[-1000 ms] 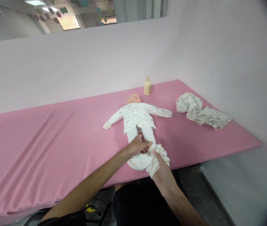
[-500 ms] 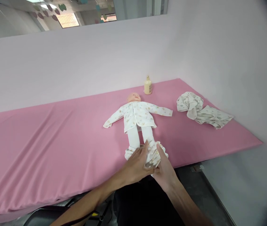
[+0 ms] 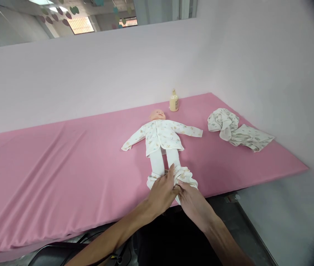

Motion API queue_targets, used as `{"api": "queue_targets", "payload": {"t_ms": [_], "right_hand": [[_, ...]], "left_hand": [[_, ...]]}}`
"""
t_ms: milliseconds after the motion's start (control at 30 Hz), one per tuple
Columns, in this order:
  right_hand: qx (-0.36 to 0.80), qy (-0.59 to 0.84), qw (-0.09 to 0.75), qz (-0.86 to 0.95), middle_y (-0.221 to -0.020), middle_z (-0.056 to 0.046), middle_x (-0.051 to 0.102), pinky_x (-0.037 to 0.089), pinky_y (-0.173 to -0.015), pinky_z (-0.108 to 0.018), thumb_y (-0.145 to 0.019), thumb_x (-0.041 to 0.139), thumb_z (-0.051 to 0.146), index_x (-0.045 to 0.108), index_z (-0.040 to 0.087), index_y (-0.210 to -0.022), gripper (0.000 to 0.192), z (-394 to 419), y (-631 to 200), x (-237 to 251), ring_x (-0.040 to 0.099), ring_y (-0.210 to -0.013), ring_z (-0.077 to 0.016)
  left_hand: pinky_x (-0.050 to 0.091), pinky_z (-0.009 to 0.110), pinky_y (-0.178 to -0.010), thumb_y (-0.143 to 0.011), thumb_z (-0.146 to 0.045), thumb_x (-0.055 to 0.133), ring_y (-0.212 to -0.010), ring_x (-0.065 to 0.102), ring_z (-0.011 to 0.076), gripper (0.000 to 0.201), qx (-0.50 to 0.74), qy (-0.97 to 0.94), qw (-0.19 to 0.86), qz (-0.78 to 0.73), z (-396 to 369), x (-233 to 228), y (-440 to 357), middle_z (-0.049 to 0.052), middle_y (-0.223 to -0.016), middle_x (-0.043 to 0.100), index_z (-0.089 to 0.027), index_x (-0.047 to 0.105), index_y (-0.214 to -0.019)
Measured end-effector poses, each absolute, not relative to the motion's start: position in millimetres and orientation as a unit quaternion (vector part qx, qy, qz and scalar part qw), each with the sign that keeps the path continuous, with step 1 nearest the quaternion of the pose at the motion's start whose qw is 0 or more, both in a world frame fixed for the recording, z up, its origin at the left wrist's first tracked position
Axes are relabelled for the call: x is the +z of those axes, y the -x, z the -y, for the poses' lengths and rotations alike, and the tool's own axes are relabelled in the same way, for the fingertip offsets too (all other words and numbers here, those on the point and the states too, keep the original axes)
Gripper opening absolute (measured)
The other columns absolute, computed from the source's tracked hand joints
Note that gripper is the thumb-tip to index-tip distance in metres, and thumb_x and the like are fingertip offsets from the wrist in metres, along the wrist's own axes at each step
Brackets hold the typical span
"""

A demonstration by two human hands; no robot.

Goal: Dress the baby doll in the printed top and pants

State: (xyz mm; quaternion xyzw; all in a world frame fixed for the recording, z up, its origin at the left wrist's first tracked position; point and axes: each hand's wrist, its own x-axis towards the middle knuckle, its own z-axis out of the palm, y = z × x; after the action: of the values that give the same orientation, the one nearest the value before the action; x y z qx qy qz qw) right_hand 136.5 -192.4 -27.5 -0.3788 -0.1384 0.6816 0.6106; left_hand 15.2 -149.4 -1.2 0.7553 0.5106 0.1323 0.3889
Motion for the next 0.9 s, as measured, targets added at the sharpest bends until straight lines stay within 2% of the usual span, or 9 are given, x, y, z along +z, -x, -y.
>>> {"api": "queue_targets", "payload": {"t_ms": [100, 233, 367, 467, 533, 600, 700, 800, 900], "right_hand": [[0.734, 0.334, 0.568, 0.166, -0.121, -0.003, 0.068, 0.037, -0.113, -0.039, -0.082, 0.071, 0.037, 0.067, 0.026, -0.115, 0.036, 203, -143, -25, 0.053, -0.128, -0.0201], [0.733, 0.38, 0.507, 0.246, -0.132, -0.004, 0.062, 0.025, -0.119, -0.043, -0.083, 0.07, 0.036, 0.065, 0.026, -0.123, 0.041, 219, -163, -18, 0.047, -0.134, -0.0222], [0.647, 0.471, 0.492, 0.343, -0.119, -0.006, 0.069, 0.032, -0.114, -0.044, -0.077, 0.076, 0.034, 0.072, 0.024, -0.112, 0.036, 222, -183, -22, 0.056, -0.123, -0.0269], [0.524, 0.547, 0.521, 0.394, -0.106, -0.006, 0.072, 0.043, -0.103, -0.041, -0.077, 0.075, 0.034, 0.074, 0.023, -0.101, 0.027, 214, -185, -40, 0.063, -0.105, -0.0263], [0.438, 0.592, 0.536, 0.413, -0.103, -0.006, 0.071, 0.045, -0.098, -0.04, -0.077, 0.074, 0.033, 0.071, 0.023, -0.102, 0.028, 206, -183, -54, 0.063, -0.1, -0.0251], [0.399, 0.611, 0.54, 0.421, -0.107, -0.006, 0.069, 0.045, -0.095, -0.04, -0.074, 0.076, 0.031, 0.067, 0.023, -0.112, 0.04, 197, -182, -66, 0.061, -0.1, -0.0244], [0.461, 0.583, 0.507, 0.436, -0.115, -0.005, 0.067, 0.046, -0.094, -0.04, -0.071, 0.075, 0.027, 0.062, 0.023, -0.124, 0.055, 184, -183, -73, 0.061, -0.101, -0.0242], [0.538, 0.537, 0.476, 0.442, -0.112, -0.003, 0.07, 0.048, -0.091, -0.038, -0.075, 0.067, 0.023, 0.064, 0.022, -0.123, 0.048, 173, -187, -70, 0.063, -0.098, -0.0232], [0.548, 0.539, 0.485, 0.416, -0.105, -0.005, 0.072, 0.049, -0.087, -0.037, -0.079, 0.063, 0.027, 0.068, 0.02, -0.115, 0.038, 163, -190, -66, 0.065, -0.092, -0.0231]], "left_hand": [[0.036, 0.04, -0.1, -0.086, -0.026, 0.045, -0.121, 0.052, 0.0336, 0.076, 0.127, -0.762, 0.374, -0.513, 147, -3, -14, 0.016, -0.13, 0.059, -0.016, 0.018, -0.156], [0.041, 0.035, -0.086, -0.088, -0.026, 0.04, -0.101, 0.058, 0.0294, 0.068, 0.147, -0.751, 0.35, -0.541, 144, -6, -12, 0.011, -0.114, 0.065, -0.022, 0.023, -0.155], [0.039, 0.03, -0.072, -0.091, -0.027, 0.037, -0.075, 0.057, 0.0232, 0.061, 0.17, -0.737, 0.347, -0.554, 139, -6, -12, 0.004, -0.083, 0.064, -0.024, 0.027, -0.151], [0.037, 0.029, -0.067, -0.091, -0.029, 0.038, -0.07, 0.055, 0.0218, 0.058, 0.172, -0.733, 0.346, -0.56, 134, -7, -13, 0.002, -0.076, 0.061, -0.024, 0.03, -0.149], [0.037, 0.028, -0.066, -0.092, -0.03, 0.037, -0.068, 0.055, 0.0215, 0.057, 0.169, -0.732, 0.346, -0.562, 132, -10, -13, 0.002, -0.076, 0.061, -0.024, 0.03, -0.148], [0.037, 0.029, -0.066, -0.092, -0.03, 0.036, -0.07, 0.056, 0.0218, 0.057, 0.165, -0.738, 0.344, -0.557, 131, -12, -12, 0.003, -0.081, 0.063, -0.024, 0.031, -0.148], [0.039, 0.031, -0.073, -0.093, -0.033, 0.037, -0.082, 0.059, 0.0249, 0.057, 0.148, -0.756, 0.334, -0.542, 133, -13, -11, 0.007, -0.094, 0.067, -0.023, 0.034, -0.148], [0.04, 0.035, -0.08, -0.093, -0.035, 0.037, -0.097, 0.059, 0.0302, 0.059, 0.122, -0.775, 0.308, -0.539, 135, -11, -11, 0.012, -0.111, 0.066, -0.022, 0.033, -0.15], [0.041, 0.038, -0.084, -0.093, -0.035, 0.036, -0.102, 0.059, 0.0328, 0.058, 0.088, -0.795, 0.292, -0.524, 137, -8, -12, 0.013, -0.118, 0.064, -0.022, 0.034, -0.15]]}}
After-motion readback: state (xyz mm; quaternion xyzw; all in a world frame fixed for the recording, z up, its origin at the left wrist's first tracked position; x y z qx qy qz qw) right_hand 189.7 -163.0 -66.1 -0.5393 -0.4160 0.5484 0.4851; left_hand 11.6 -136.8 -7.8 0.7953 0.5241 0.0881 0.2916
